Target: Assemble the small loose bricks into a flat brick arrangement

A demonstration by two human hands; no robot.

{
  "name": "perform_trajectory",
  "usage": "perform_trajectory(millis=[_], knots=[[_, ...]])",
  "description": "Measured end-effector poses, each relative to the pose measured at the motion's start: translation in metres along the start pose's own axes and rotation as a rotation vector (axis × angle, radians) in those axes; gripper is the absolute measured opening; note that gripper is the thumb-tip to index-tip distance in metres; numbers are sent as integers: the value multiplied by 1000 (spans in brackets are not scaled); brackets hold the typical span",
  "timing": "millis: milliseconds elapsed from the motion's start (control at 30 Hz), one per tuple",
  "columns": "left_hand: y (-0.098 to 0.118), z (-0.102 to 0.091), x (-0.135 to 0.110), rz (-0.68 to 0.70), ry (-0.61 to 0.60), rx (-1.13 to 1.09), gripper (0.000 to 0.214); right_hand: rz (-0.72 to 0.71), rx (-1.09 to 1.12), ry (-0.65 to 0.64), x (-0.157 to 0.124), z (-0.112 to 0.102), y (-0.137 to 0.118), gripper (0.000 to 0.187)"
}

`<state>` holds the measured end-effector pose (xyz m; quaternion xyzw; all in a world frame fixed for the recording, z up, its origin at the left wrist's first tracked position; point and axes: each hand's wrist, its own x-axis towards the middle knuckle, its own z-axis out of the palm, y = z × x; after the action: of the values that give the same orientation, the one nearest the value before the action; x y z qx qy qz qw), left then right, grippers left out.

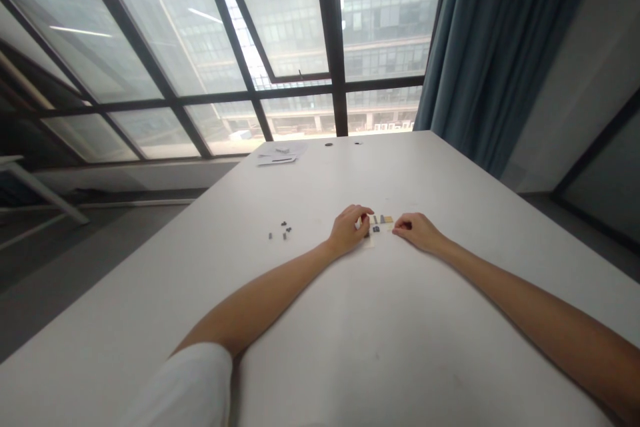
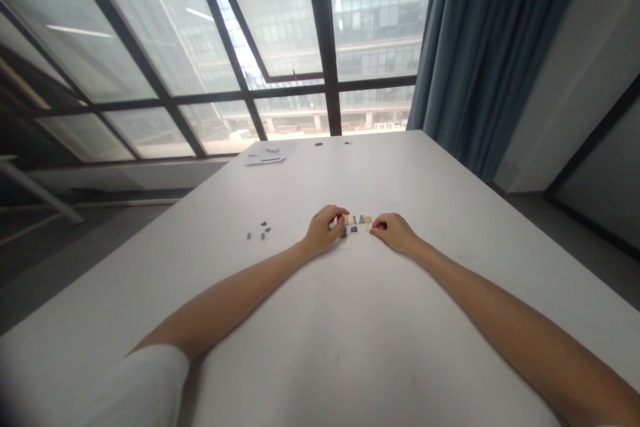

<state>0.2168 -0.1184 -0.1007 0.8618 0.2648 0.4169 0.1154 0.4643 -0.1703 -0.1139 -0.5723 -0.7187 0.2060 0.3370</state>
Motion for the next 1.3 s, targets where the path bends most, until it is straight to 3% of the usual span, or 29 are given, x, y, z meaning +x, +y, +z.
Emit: perform_trajectory(millis=[233,400,567,733,933,1067,1200,1300], knots=[[2,-2,2,-21,28,9,20,11,12,26,-2,0,5,29],[9,-18,17,2,49,46,21,30,11,53,-4,0,6,34],[13,-58,46,-46,-18,59,19,18,-16,65,-5,0,13,34],[-8,-121,60,-120,-94,126,23,5,-20,46,-7,-1,18,34],[-63,-200,21,-263,-229,283,25,54,1,236,-4,-2,13,36],[-94,-242,-18,-337,-326,305,26,82,8,263,-3,-2,13,38],[-111,-267,-47,-367,-445,327,25,83,0,230,-4,-2,16,36],[-117,-271,-63,-370,-521,287,27,80,-21,210,-4,-3,17,36]])
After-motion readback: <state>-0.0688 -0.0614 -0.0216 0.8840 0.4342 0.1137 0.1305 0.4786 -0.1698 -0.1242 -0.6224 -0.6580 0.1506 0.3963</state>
